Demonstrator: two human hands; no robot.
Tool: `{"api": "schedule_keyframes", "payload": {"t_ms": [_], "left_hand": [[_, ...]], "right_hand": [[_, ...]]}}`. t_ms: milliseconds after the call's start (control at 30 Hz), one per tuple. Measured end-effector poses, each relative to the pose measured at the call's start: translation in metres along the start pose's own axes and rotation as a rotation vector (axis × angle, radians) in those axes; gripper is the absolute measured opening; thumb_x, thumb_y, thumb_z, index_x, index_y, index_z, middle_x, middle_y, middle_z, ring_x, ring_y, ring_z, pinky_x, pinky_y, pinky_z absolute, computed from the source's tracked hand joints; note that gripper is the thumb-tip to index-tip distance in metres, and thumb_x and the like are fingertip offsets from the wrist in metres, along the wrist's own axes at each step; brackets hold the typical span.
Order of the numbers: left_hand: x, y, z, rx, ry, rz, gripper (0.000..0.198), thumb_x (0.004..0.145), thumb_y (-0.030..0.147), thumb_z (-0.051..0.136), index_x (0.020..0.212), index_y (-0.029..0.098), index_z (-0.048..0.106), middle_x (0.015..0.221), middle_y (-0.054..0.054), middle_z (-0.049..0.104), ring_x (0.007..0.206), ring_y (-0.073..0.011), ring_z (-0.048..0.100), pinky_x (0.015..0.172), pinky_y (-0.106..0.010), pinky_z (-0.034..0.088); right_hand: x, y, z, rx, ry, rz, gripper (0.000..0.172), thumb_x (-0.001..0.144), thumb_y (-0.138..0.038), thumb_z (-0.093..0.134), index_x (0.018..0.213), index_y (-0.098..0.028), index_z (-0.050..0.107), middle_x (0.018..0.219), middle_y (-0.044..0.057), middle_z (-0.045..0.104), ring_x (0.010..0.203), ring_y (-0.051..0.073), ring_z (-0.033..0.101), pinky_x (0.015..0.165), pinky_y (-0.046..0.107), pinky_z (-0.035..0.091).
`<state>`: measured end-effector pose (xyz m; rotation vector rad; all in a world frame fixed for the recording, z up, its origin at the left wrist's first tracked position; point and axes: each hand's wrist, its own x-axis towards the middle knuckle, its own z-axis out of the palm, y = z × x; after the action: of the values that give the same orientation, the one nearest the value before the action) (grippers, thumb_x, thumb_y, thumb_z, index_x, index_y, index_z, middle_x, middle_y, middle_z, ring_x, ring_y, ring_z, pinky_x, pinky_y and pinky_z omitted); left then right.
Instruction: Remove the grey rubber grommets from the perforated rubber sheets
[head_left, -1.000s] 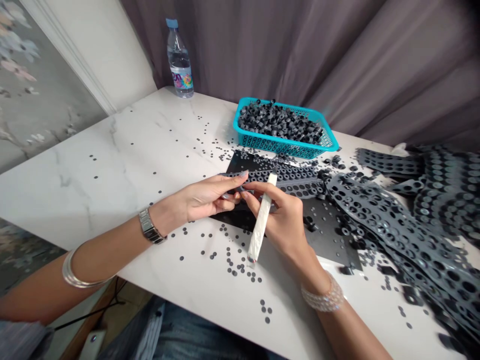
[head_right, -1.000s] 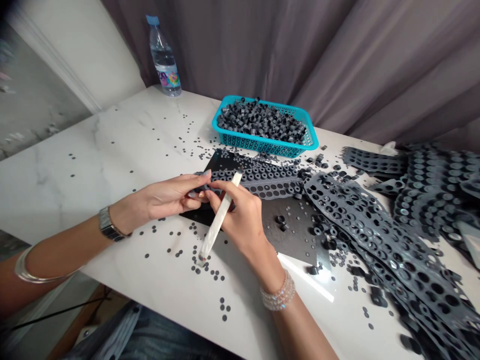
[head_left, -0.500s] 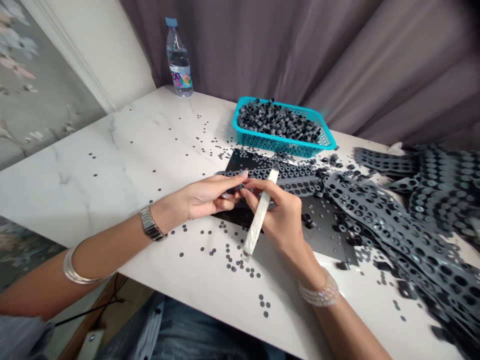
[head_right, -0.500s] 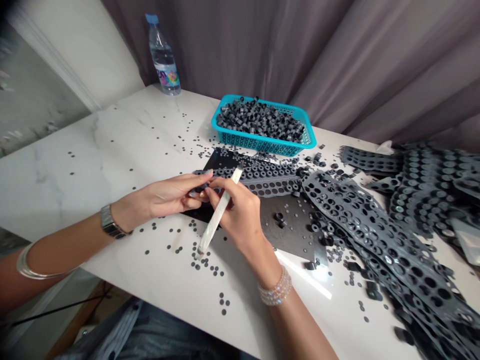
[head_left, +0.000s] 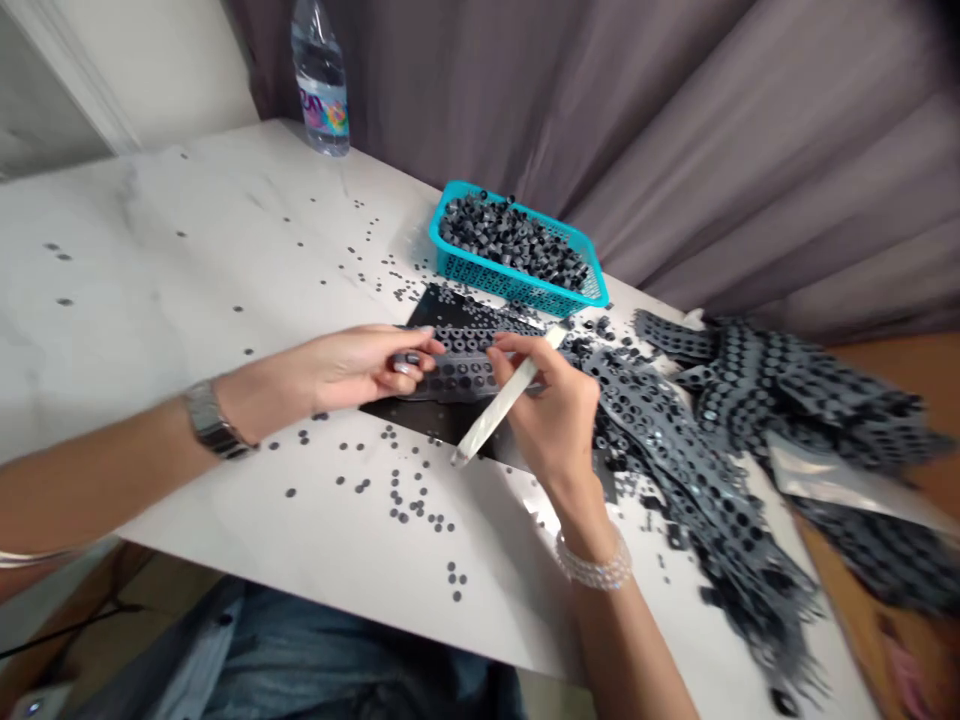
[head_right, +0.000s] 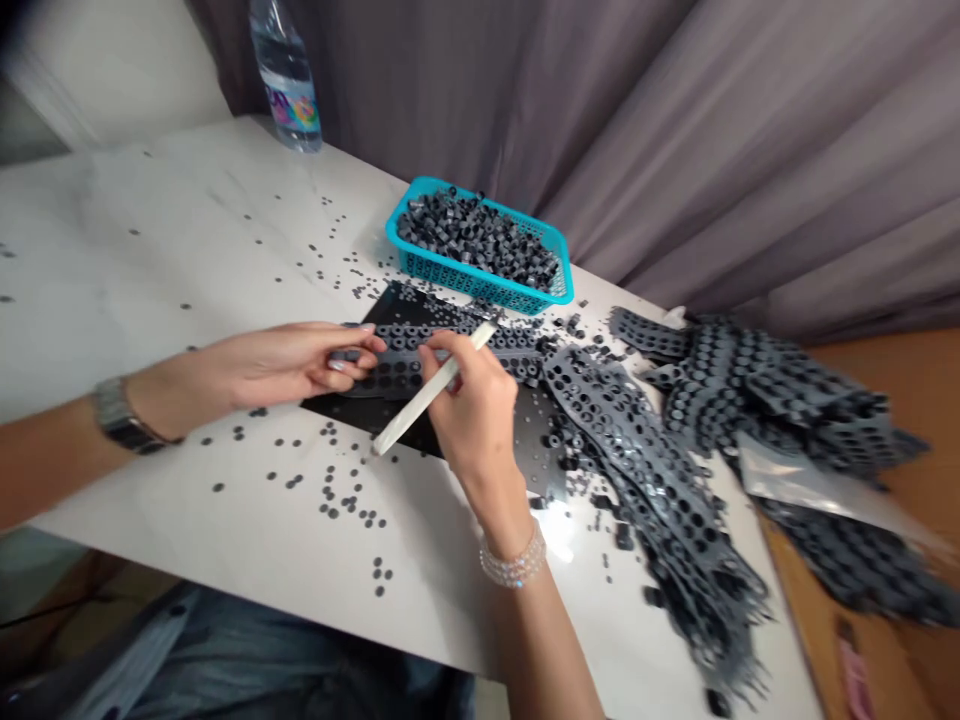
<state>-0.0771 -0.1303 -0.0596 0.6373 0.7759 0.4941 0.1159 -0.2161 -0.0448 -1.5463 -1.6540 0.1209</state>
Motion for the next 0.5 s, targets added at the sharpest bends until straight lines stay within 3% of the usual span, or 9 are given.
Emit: {"api": "schedule_keyframes", "payload": {"t_ms": [100,167,267,367,500], "left_hand": [[0.003,0.005,-0.009,-0.034,0.028,0.05,0.009,0.081,0.008,0.062,0.081,0.012,0.07,0.067,-0.004,0.047,0.05,-0.0044,0.037,0.037,-0.013,0.03],[0.003,0.007,-0.014,-0.015,0.038,0.111,0.011,0.078,0.007,0.064,0.085,0.012,0.072,0.069,-0.005,0.048,0.053,-0.0058,0.04,0.038,-0.014,0.032],[0.0,0.01,-0.015,0.079,0.033,0.188,0.013,0.077,0.01,0.064,0.087,0.013,0.073,0.068,-0.005,0.046,0.054,-0.007,0.037,0.039,-0.017,0.031],[-0.004,0.014,-0.014,0.298,0.084,0.255,0.016,0.08,0.019,0.063,0.09,0.015,0.075,0.062,-0.002,0.042,0.051,-0.0082,0.032,0.042,-0.021,0.027],[-0.006,0.019,-0.016,0.718,0.159,0.387,0.023,0.079,0.02,0.058,0.094,0.019,0.075,0.061,-0.001,0.047,0.05,-0.0095,0.034,0.047,-0.024,0.024]], "right_hand": [[-0.006,0.026,-0.049,-0.368,0.004,0.113,0.015,0.083,-0.03,0.062,0.084,-0.02,0.073,0.07,0.003,0.073,0.058,0.017,0.063,0.059,0.03,0.046],[-0.018,0.044,-0.081,-0.572,-0.064,0.223,0.022,0.083,-0.035,0.06,0.078,-0.019,0.074,0.058,0.005,0.068,0.049,0.019,0.059,0.05,0.031,0.04],[-0.037,0.066,-0.115,-0.646,-0.179,0.36,0.033,0.085,-0.044,0.057,0.083,-0.016,0.076,0.061,0.01,0.071,0.051,0.024,0.062,0.048,0.033,0.04],[-0.048,0.074,-0.127,-0.627,-0.156,0.479,0.043,0.088,-0.051,0.052,0.097,-0.015,0.075,0.07,0.011,0.074,0.059,0.026,0.065,0.053,0.036,0.044],[-0.043,0.07,-0.122,-0.573,0.054,0.505,0.043,0.087,-0.053,0.055,0.097,-0.015,0.073,0.08,0.013,0.075,0.067,0.027,0.067,0.062,0.039,0.049]]}}
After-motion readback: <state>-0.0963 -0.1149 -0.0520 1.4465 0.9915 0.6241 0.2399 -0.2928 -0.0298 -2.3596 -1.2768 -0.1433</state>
